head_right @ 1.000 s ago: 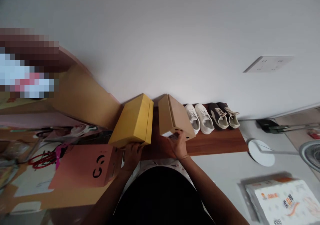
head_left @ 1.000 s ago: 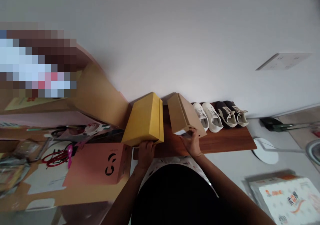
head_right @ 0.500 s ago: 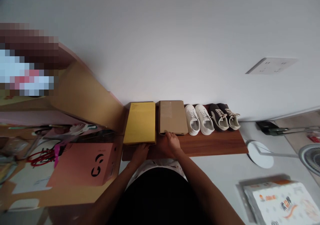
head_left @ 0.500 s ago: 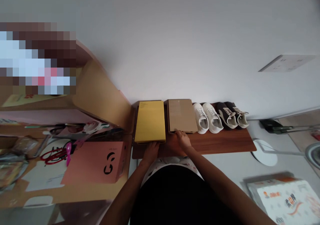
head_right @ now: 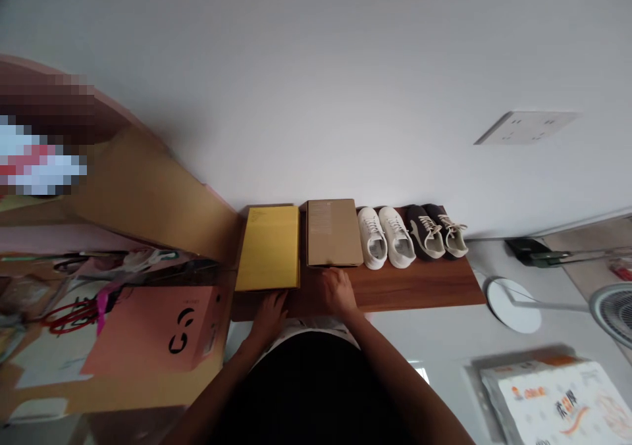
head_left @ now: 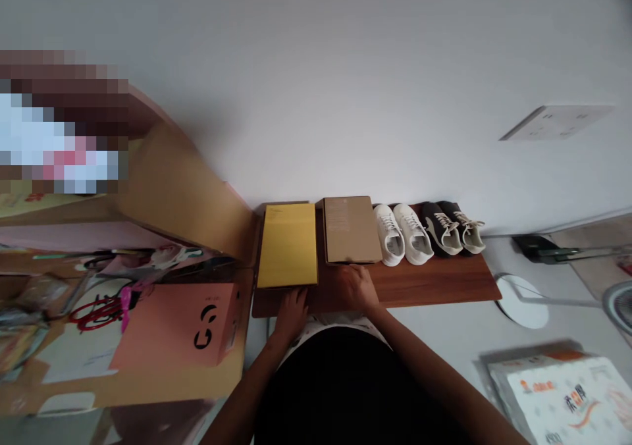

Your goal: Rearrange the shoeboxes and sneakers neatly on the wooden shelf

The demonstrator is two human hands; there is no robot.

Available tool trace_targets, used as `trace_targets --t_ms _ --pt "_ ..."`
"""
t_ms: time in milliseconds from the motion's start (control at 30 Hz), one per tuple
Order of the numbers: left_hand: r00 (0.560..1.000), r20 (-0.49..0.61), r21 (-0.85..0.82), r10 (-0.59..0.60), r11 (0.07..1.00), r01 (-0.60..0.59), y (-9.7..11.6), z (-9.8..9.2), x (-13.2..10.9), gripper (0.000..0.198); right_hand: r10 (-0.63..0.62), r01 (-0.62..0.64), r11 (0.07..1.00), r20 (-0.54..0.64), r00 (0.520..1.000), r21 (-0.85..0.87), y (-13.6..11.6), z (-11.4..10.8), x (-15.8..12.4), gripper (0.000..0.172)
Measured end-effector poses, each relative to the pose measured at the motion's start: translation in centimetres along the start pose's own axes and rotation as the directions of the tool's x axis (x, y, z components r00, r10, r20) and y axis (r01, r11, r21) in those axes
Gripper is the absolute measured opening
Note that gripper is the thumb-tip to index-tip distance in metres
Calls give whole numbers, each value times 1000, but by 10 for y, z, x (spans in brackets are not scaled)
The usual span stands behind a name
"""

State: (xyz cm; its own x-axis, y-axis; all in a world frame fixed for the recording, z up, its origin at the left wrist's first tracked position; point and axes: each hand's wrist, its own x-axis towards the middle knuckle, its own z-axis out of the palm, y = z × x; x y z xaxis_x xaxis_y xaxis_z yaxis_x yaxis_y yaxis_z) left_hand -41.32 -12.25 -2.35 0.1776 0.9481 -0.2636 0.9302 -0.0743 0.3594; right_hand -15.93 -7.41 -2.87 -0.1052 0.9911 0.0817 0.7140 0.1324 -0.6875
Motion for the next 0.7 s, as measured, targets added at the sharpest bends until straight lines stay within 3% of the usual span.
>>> trace_targets --t_ms 167,233,333,433,533,600,700 --pt "991 124 -344 -58 934 98 24 -7 -1 36 181 -166 978 -122 976 129 46 -56 -35 28" --pt "990 133 -474 -38 875 97 53 -10 10 30 294 -264 945 -153 943 192 71 -84 -44 26" --pt "996 88 -616 28 787 33 123 -8 39 27 406 -362 904 -194 893 227 104 -121 -43 25" --pt "993 26 -629 112 774 -70 212 5 84 36 373 -352 927 -227 900 127 127 -144 -19 31" --pt "998 -39 -529 59 846 -70 286 27 137 37 312 -317 948 -167 935 -5 140 -152 24 34" --pt "999 -24 -453 -27 892 14 315 42 170 30 344 -352 932 -89 935 -87 145 -152 53 28" --pt "989 15 -383 -146 913 141 332 58 205 28 459 -449 883 56 886 -140 151 -151 84 12"
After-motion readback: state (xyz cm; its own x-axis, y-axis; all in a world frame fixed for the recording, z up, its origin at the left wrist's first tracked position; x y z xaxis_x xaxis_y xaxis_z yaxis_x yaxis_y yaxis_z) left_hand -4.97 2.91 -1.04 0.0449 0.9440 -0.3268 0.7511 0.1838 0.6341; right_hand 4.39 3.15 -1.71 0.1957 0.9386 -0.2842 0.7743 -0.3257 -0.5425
